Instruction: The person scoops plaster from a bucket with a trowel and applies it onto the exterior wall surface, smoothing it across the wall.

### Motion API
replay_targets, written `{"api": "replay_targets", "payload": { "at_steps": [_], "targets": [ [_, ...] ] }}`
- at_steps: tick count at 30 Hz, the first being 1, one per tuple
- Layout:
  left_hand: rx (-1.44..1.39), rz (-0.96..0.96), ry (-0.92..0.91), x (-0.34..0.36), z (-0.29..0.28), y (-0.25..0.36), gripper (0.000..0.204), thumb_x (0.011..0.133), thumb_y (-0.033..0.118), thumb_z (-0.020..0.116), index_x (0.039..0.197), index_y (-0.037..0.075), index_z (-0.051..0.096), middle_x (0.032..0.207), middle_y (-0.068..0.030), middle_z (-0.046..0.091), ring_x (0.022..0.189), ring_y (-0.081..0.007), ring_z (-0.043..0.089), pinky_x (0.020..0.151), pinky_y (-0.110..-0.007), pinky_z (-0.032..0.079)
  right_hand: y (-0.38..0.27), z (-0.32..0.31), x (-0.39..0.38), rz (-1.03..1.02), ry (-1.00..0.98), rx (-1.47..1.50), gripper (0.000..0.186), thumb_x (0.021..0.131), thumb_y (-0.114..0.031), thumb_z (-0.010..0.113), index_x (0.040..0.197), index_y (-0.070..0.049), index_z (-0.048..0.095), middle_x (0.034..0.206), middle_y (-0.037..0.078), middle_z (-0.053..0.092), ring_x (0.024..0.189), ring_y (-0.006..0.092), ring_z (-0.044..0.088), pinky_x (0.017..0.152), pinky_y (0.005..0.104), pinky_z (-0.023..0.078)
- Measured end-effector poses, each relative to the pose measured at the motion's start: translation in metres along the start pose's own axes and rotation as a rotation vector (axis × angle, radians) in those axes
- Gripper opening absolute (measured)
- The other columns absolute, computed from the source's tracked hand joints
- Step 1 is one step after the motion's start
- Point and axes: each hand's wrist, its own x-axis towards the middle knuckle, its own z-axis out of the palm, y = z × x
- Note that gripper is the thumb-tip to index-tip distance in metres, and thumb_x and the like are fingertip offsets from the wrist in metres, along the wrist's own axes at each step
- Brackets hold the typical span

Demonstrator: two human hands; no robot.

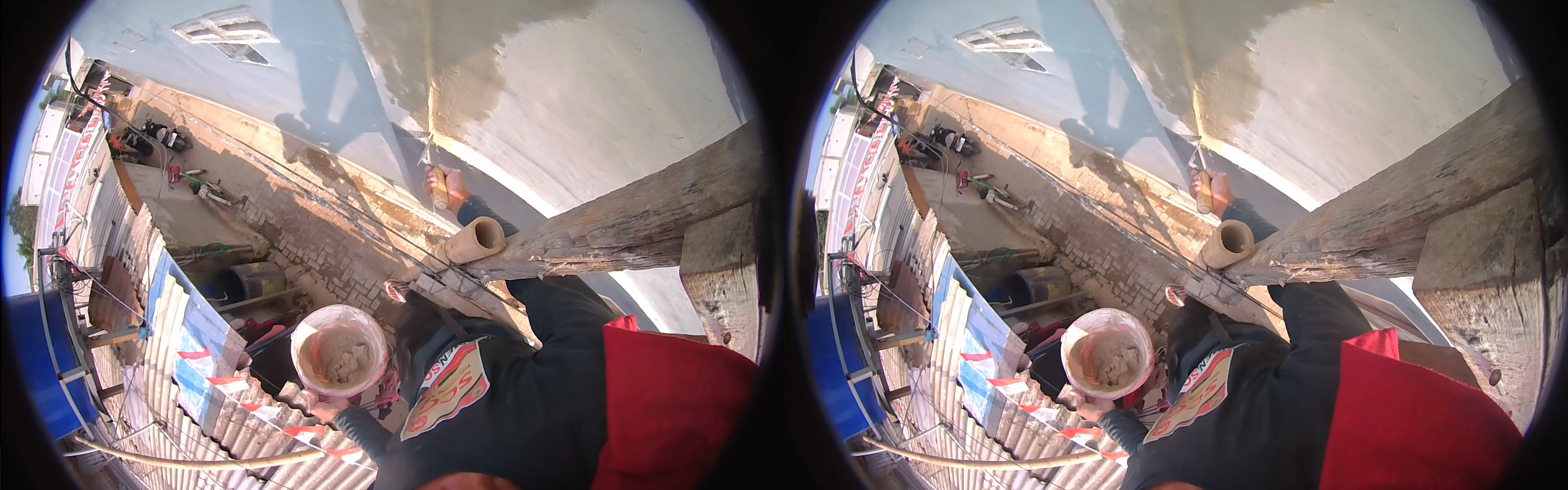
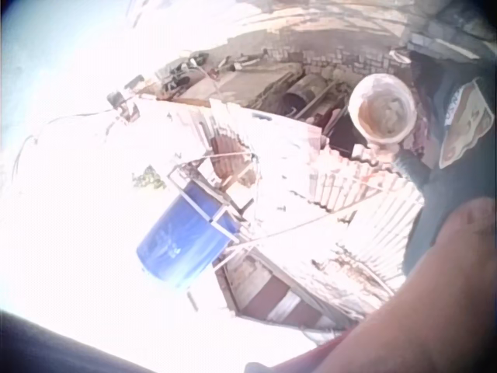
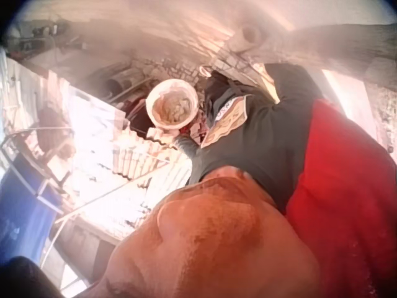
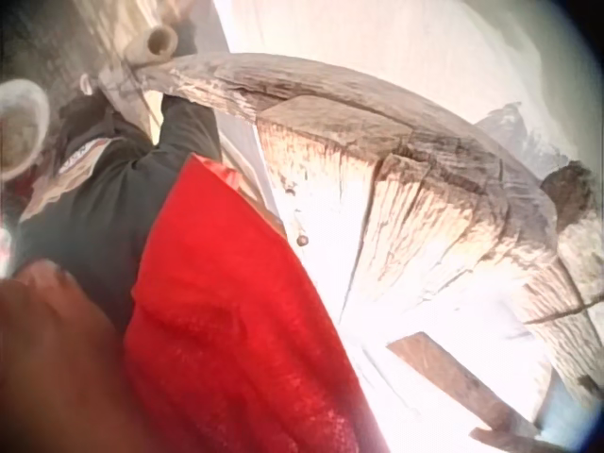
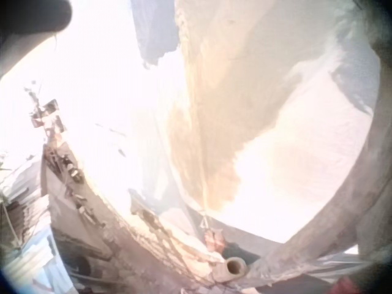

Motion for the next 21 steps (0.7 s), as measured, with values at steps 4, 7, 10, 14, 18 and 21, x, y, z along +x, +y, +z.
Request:
{"api": "replay_targets", "payload": {
  "at_steps": [4,7,10,14,18,21],
  "targets": [
    [-0.012,-0.037,0.033,-0.012,0.003,0.006,0.040,0.091,0.020,0.048,0.119,-0.007,0.054,0.121,-0.0171,0.056,0.115,-0.0272,0.052,0.100,-0.041,0.038,0.011,0.005,0.011,-0.088,-0.048,0.122,0.021,0.092,-0.020,0.040,0.094,0.000,0.048,0.066,0.003,0.047,0.054,0.0146,0.044,0.049,0.0257,0.043],
    [0.039,-0.048,0.015,-0.014,0.008,0.005,0.038,0.092,0.018,0.046,0.119,-0.007,0.054,0.122,-0.0165,0.056,0.116,-0.0263,0.051,0.100,-0.041,0.037,0.009,0.016,0.015,-0.131,-0.057,0.139,0.022,0.092,-0.019,0.036,0.091,0.000,0.046,0.065,0.005,0.047,0.054,0.0151,0.044,0.049,0.0265,0.042],
    [0.067,-0.036,0.011,-0.020,0.016,0.006,0.037,0.092,0.017,0.045,0.118,-0.007,0.054,0.121,-0.0168,0.056,0.114,-0.0259,0.052,0.099,-0.041,0.038,0.007,0.025,0.020,-0.117,-0.076,0.209,0.024,0.092,-0.020,0.032,0.088,0.001,0.045,0.064,0.006,0.046,0.053,0.0158,0.044,0.049,0.0278,0.042],
    [0.033,-0.058,-0.001,-0.010,0.014,-0.001,0.037,0.090,0.017,0.047,0.118,-0.006,0.055,0.122,-0.0179,0.055,0.115,-0.0274,0.052,0.101,-0.041,0.037,0.007,0.042,0.023,-0.092,-0.092,0.302,0.025,0.091,-0.020,0.032,0.085,0.000,0.046,0.064,0.006,0.046,0.054,0.0169,0.045,0.051,0.0282,0.043],
    [-0.031,-0.021,-0.111,0.017,0.005,-0.014,0.038,0.090,0.019,0.049,0.117,-0.006,0.055,0.122,-0.0177,0.055,0.115,-0.0280,0.052,0.101,-0.042,0.037,0.015,0.071,0.004,-0.103,-0.126,0.279,0.025,0.091,-0.020,0.033,0.084,0.000,0.046,0.065,0.007,0.046,0.054,0.0174,0.045,0.050,0.0283,0.043],
    [0.050,0.011,-0.129,0.011,0.019,-0.012,0.042,0.090,0.026,0.053,0.116,-0.006,0.056,0.122,-0.0173,0.055,0.114,-0.0273,0.052,0.100,-0.042,0.038,0.017,0.090,-0.008,-0.141,-0.160,0.217,0.021,0.091,-0.017,0.035,0.084,0.000,0.047,0.066,0.006,0.047,0.056,0.0164,0.046,0.052,0.0277,0.045]
  ]
}}
